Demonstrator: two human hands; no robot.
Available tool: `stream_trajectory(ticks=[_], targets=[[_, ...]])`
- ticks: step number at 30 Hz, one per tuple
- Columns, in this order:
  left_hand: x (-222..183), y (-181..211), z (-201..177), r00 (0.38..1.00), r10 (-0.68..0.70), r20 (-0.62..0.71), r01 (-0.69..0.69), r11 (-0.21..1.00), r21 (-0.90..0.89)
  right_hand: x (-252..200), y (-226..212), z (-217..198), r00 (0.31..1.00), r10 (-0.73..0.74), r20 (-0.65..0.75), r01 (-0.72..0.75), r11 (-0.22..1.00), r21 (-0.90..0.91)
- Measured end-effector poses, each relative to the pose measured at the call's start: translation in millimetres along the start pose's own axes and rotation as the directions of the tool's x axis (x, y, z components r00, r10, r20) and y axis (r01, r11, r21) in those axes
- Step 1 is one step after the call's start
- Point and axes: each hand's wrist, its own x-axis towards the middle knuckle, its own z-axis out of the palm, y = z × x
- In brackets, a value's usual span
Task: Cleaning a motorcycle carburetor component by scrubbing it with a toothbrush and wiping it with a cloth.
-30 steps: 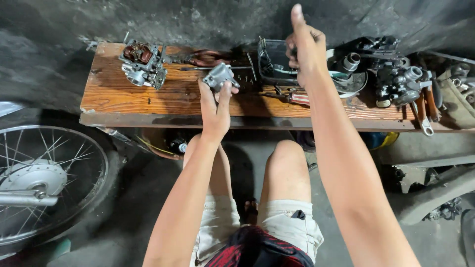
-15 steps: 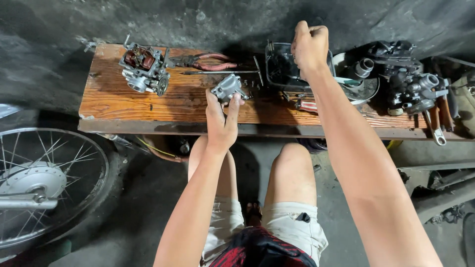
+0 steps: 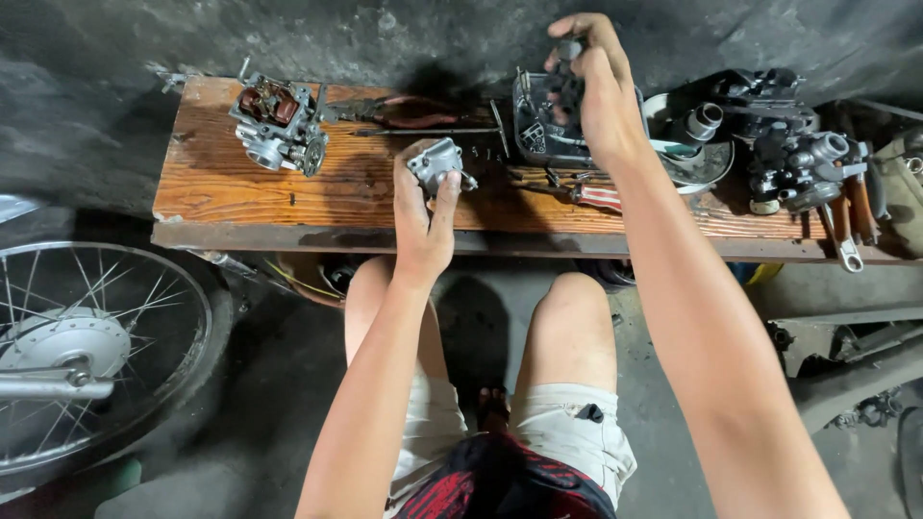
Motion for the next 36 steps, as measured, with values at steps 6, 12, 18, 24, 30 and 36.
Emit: stream_trajectory(ticks=[6, 12, 18, 24, 30, 36], targets=[[-5.0, 10.8, -3.7, 0.993, -0.112, -0.020, 0.108, 0.984, -0.143, -73.7, -16.2, 14.6, 0.989, -0.129, -0.076, 0.112, 0.973, -0.201], [-27.9, 39.3, 15.1, 0.980, -0.200, 0.000, 0.193, 0.945, -0.265, -119.0, 29.4, 32.7, 0.949, -0.107, -0.295, 0.090, 0.994, -0.069], [-42.9, 20.9, 30.1, 0.985, -0.169, 0.033, 0.172, 0.952, -0.253, -134.2, 20.0, 54.4, 0.847, -0.507, -0.162, 0.426, 0.828, -0.365], [-54.8, 2.6, 43.5, 0.971, -0.220, -0.092, 0.169, 0.908, -0.384, -154.8, 46.5, 61.1, 0.883, -0.424, -0.200, 0.360, 0.886, -0.291], [-55.1, 19.0, 34.5, 0.984, -0.172, 0.037, 0.175, 0.947, -0.269, -159.2, 54.1, 51.8, 0.893, -0.413, -0.181, 0.364, 0.897, -0.252], [-59.5, 16.3, 37.8, 0.987, -0.124, 0.106, 0.143, 0.970, -0.198, -154.5, 41.5, 51.0, 0.855, -0.491, -0.165, 0.439, 0.856, -0.273]])
